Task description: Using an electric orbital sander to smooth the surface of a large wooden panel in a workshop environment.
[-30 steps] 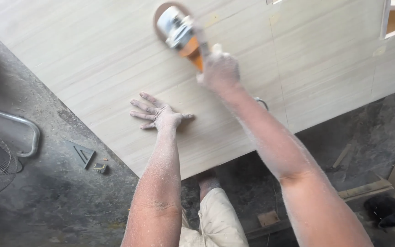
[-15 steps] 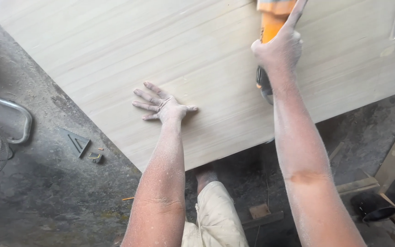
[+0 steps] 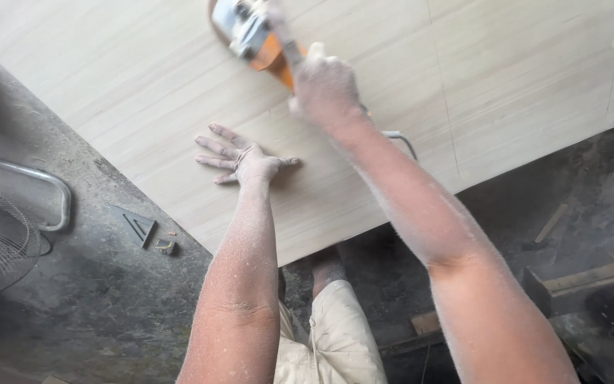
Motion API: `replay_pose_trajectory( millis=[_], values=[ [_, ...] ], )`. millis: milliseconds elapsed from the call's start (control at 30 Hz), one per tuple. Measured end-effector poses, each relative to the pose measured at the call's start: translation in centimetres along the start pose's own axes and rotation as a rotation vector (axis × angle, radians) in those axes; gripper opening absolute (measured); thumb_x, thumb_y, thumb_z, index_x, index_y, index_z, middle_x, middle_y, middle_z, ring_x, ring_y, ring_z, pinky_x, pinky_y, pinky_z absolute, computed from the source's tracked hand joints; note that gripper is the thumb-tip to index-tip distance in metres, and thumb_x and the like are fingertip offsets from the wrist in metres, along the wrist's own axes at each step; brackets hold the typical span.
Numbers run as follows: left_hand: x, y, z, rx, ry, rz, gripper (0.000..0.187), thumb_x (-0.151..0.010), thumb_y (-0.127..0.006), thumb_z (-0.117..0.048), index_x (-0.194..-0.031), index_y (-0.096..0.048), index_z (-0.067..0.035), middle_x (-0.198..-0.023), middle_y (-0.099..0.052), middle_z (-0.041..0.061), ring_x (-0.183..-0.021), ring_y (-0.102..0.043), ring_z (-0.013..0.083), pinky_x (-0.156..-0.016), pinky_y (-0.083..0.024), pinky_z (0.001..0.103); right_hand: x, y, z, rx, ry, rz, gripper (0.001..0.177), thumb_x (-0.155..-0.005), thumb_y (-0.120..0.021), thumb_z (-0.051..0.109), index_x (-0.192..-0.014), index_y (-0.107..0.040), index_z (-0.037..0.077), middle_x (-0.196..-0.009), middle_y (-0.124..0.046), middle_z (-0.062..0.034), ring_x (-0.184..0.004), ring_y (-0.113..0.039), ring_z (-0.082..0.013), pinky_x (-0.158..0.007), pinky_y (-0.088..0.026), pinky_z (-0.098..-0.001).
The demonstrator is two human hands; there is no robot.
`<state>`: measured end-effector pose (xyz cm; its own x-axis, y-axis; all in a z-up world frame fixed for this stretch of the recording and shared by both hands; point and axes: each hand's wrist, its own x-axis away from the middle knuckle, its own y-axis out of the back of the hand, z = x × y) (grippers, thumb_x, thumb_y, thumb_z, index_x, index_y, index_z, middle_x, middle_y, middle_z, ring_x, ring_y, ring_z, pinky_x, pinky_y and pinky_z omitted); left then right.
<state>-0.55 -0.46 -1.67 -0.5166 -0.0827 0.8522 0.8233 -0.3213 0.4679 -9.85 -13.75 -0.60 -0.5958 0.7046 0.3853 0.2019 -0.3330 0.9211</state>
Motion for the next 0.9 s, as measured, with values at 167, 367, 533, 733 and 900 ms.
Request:
replay_pose_trajectory(
  millis=[167,367,533,733,900],
  values=[
    [-0.2,-0.1,0.1,-0.035,0.010,0.017,0.186,-0.046,-0.107,-0.057,-0.153,0.039,-0.013,-0.153,0.048,0.025,-0.141,0.040,0.0548,-0.114,0.003,0.082,2.0,0.0,-9.0,-0.033,-0.177,-0.010,0.110,-0.072,-0.079,0.044,-0.160,-0.017,0.019,-0.093,-0.064,-0.0099,-0.070,-0.069,-0.0334,-0.055,-0.057,-0.0460],
    [-0.4,0.0,0.1,-0.014,-0.002,0.031,0.187,-0.046,-0.107,-0.057,-0.152,0.040,-0.013,-0.150,0.050,0.026,-0.138,0.043,0.0553,-0.112,0.006,0.082,3.4,0.9,-15.7,-0.143,-0.360,-0.057,0.107,-0.075,-0.074,0.031,-0.159,-0.011,0.011,-0.091,-0.069,-0.0138,-0.077,-0.068,-0.0414,-0.069,-0.058,-0.0504],
    [-0.1,0.4,0.2,-0.021,0.003,0.050,0.186,-0.049,-0.107,-0.056,-0.150,0.043,-0.013,-0.150,0.051,0.026,-0.138,0.043,0.0559,-0.112,0.008,0.082,3.6,0.9,-14.9,-0.249,-0.528,-0.043,0.091,-0.072,-0.067,0.022,-0.148,-0.020,0.006,-0.089,-0.065,-0.0184,-0.076,-0.063,-0.0439,-0.077,-0.053,-0.0501],
    [-1.5,-1.6,0.7,-0.001,0.029,-0.136,0.197,-0.027,-0.109,-0.060,-0.157,0.034,-0.017,-0.158,0.044,0.023,-0.143,0.038,0.0527,-0.111,0.007,0.083,5.1,-0.3,-3.2,-0.125,-0.310,-0.024,0.115,-0.076,-0.075,0.040,-0.165,-0.007,0.015,-0.102,-0.065,-0.0138,-0.075,-0.068,-0.0398,-0.059,-0.057,-0.0507],
    [-1.3,-1.4,1.3,0.042,-0.141,-0.083,0.184,-0.045,-0.110,-0.024,-0.153,0.038,-0.013,-0.146,0.050,0.033,-0.134,0.041,0.0630,-0.099,0.009,0.091,6.3,4.7,1.5,-0.152,0.010,0.077,0.055,-0.072,-0.070,0.018,-0.124,-0.052,0.011,-0.078,-0.056,-0.0095,-0.065,-0.071,-0.0325,-0.053,-0.061,-0.0438]
  ],
)
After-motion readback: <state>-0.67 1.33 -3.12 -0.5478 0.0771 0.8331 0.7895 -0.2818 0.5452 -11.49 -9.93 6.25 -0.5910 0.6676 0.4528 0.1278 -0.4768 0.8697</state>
